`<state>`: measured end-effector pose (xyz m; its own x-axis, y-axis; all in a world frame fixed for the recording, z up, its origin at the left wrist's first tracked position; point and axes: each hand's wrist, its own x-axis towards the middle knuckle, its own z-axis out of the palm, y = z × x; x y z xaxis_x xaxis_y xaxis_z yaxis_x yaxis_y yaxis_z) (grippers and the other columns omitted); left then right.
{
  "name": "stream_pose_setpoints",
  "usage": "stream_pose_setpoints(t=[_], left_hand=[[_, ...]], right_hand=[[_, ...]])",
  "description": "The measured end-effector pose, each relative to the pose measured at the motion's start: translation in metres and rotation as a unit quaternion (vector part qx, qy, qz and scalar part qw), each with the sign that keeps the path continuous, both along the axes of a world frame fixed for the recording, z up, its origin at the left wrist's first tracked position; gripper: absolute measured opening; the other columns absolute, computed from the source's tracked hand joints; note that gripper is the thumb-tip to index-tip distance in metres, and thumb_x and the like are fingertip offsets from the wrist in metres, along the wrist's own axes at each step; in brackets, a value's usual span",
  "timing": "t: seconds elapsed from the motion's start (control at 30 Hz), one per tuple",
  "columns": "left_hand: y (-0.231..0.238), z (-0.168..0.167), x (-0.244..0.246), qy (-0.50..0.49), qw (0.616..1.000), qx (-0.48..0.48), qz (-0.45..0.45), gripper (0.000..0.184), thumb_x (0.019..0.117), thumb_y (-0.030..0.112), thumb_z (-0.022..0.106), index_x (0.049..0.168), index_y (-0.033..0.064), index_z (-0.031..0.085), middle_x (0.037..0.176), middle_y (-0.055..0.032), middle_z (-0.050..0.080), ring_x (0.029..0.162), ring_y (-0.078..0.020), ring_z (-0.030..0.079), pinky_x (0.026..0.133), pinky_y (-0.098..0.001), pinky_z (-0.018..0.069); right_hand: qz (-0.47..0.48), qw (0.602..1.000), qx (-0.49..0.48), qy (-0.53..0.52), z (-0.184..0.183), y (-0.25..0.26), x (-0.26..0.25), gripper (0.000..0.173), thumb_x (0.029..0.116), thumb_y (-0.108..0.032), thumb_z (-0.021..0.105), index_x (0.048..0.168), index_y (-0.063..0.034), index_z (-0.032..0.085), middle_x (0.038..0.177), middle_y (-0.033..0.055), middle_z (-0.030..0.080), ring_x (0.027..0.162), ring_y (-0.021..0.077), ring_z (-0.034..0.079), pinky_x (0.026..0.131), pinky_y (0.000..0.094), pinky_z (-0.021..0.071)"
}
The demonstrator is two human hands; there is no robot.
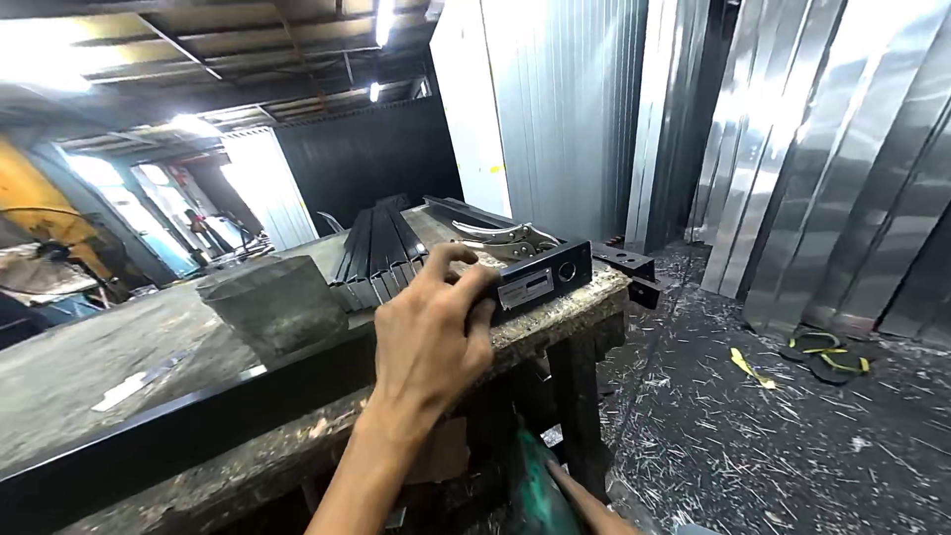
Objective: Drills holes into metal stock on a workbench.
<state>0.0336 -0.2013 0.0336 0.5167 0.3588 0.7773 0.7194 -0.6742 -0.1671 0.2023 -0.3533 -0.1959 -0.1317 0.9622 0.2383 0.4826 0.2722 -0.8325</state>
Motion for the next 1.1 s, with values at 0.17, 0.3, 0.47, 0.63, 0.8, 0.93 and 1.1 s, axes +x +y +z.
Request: stream_pose_setpoints(t=[0.17,0.3,0.47,0.63,0.8,0.93,1.1], left_hand=[[-0.002,-0.001,0.012,0.045,0.993,-0.009,0.107,0.043,0.0862,0.042,0.070,0.125,0.0240,0.067,0.123,-0.0027,0.065,0.082,-0.0243,0.066,0.060,-0.0469,0.0511],[-0.002,0.002,0.011,0.052,0.992,-0.021,0.117,0.048,0.0854,0.050,0.066,0.124,0.0221,0.065,0.110,-0.0009,0.070,0.082,-0.0242,0.068,0.062,-0.0487,0.0519],[-0.001,0.003,0.016,0.044,0.981,-0.050,0.182,0.051,0.0863,0.064,0.059,0.120,0.0262,0.067,0.092,0.0006,0.072,0.080,-0.0244,0.070,0.064,-0.0515,0.0516],[-0.001,0.008,0.017,0.072,0.969,-0.093,0.216,0.043,0.0825,0.058,0.064,0.117,0.0322,0.068,0.083,0.0015,0.071,0.074,-0.0259,0.069,0.056,-0.0525,0.0482],[0.005,0.006,0.013,0.068,0.972,-0.078,0.211,0.044,0.0785,0.063,0.059,0.114,0.0385,0.069,0.080,0.0080,0.070,0.071,-0.0193,0.069,0.053,-0.0499,0.0471],[0.007,-0.001,0.010,0.056,0.978,-0.045,0.198,0.044,0.0801,0.064,0.056,0.115,0.0404,0.069,0.087,0.0120,0.070,0.074,-0.0145,0.068,0.054,-0.0479,0.0471],[0.003,-0.007,0.014,0.048,0.978,-0.014,0.202,0.046,0.0840,0.062,0.055,0.117,0.0343,0.071,0.088,0.0070,0.070,0.079,-0.0199,0.068,0.059,-0.0501,0.0465]], right_hand=[[-0.111,0.980,-0.047,-0.162,-0.017,0.067,-0.040,0.085,0.0793,-0.034,0.080,0.156,-0.0381,0.043,0.126,0.0214,0.066,0.098,0.0408,0.070,0.076,0.0610,0.0563],[-0.125,0.975,-0.060,-0.174,-0.037,0.100,-0.057,0.083,0.0806,-0.033,0.079,0.156,-0.0367,0.044,0.130,0.0258,0.063,0.105,0.0444,0.068,0.081,0.0608,0.0557],[-0.127,0.974,-0.029,-0.185,-0.066,0.136,-0.072,0.089,0.0739,-0.028,0.082,0.155,-0.0357,0.045,0.130,0.0266,0.063,0.113,0.0453,0.064,0.087,0.0619,0.0534],[-0.100,0.975,-0.055,-0.193,-0.078,0.162,-0.078,0.097,0.0730,-0.029,0.083,0.159,-0.0327,0.039,0.129,0.0256,0.065,0.119,0.0437,0.062,0.102,0.0631,0.0450],[-0.099,0.971,-0.028,-0.215,-0.085,0.188,-0.080,0.083,0.0819,-0.034,0.078,0.157,-0.0314,0.043,0.127,0.0228,0.067,0.121,0.0443,0.061,0.105,0.0671,0.0400],[-0.066,0.964,-0.037,-0.253,-0.086,0.209,-0.076,0.083,0.0839,-0.040,0.079,0.157,-0.0313,0.042,0.140,0.0251,0.059,0.136,0.0489,0.048,0.113,0.0729,0.0283],[-0.030,0.967,-0.001,-0.254,-0.081,0.179,-0.061,0.078,0.0856,-0.035,0.077,0.157,-0.0309,0.044,0.156,0.0256,0.044,0.144,0.0497,0.039,0.113,0.0752,0.0250]])
